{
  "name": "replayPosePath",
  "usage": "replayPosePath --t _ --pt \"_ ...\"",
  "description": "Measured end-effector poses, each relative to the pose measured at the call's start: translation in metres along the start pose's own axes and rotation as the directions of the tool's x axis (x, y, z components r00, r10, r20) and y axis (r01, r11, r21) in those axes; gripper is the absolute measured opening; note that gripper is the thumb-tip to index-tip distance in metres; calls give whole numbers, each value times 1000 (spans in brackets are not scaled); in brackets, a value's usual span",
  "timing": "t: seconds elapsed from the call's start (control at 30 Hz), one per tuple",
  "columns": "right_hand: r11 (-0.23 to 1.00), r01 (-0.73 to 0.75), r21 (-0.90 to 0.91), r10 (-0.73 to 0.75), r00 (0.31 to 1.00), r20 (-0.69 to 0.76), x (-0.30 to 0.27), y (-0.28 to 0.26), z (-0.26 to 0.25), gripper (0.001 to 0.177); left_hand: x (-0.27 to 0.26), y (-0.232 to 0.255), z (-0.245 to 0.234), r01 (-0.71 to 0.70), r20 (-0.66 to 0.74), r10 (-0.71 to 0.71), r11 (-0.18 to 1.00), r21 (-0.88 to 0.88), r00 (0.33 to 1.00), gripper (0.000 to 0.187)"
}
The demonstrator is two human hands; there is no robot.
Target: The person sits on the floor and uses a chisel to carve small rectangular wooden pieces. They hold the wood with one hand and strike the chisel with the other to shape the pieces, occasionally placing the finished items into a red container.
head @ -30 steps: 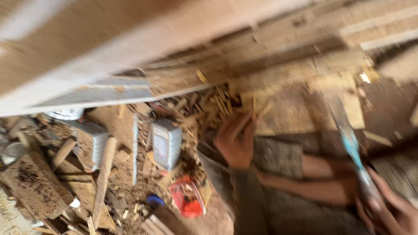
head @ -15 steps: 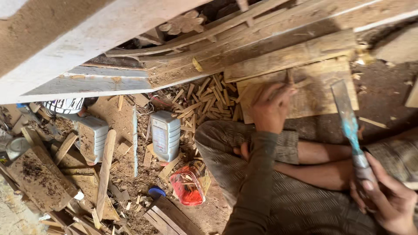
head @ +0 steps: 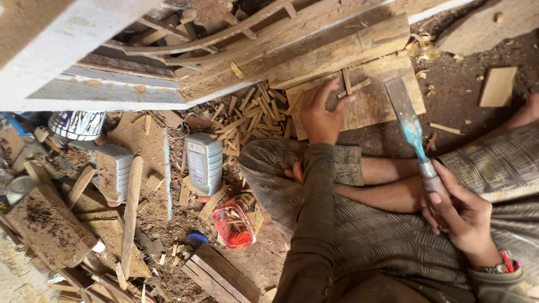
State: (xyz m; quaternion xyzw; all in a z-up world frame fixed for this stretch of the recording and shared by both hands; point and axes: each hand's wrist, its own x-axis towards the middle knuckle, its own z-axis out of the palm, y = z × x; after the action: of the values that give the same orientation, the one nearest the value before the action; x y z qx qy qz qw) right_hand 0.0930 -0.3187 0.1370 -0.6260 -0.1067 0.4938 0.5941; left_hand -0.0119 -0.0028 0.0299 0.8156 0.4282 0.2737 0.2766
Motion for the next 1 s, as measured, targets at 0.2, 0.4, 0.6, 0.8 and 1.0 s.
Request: replayPosePath --t 0.2,0.4,0.6,0.8,1.0 --pt "983 53 -174 -58 998 -24 -2 -17 17 60 5 4 -3 7 -17 -7 999 -40 1000 66" --pt "739 130 -661 -202 979 -34 -7 -42 48 56 6 0 -1 53 1 -53 998 -28 999 69" --pt "689 94 -719 -186 981 -50 -6 -50 75 54 7 0 -5 106 -1 -106 988 -109 994 66" --pt "677 154 -719 -228 974 -6 5 -53 89 53 4 -9 1 101 3 -101 990 -99 995 68" --pt "616 62 -785 -151 988 -41 9 -55 94 53 3 -14 7 103 -4 -105 987 -122 995 69"
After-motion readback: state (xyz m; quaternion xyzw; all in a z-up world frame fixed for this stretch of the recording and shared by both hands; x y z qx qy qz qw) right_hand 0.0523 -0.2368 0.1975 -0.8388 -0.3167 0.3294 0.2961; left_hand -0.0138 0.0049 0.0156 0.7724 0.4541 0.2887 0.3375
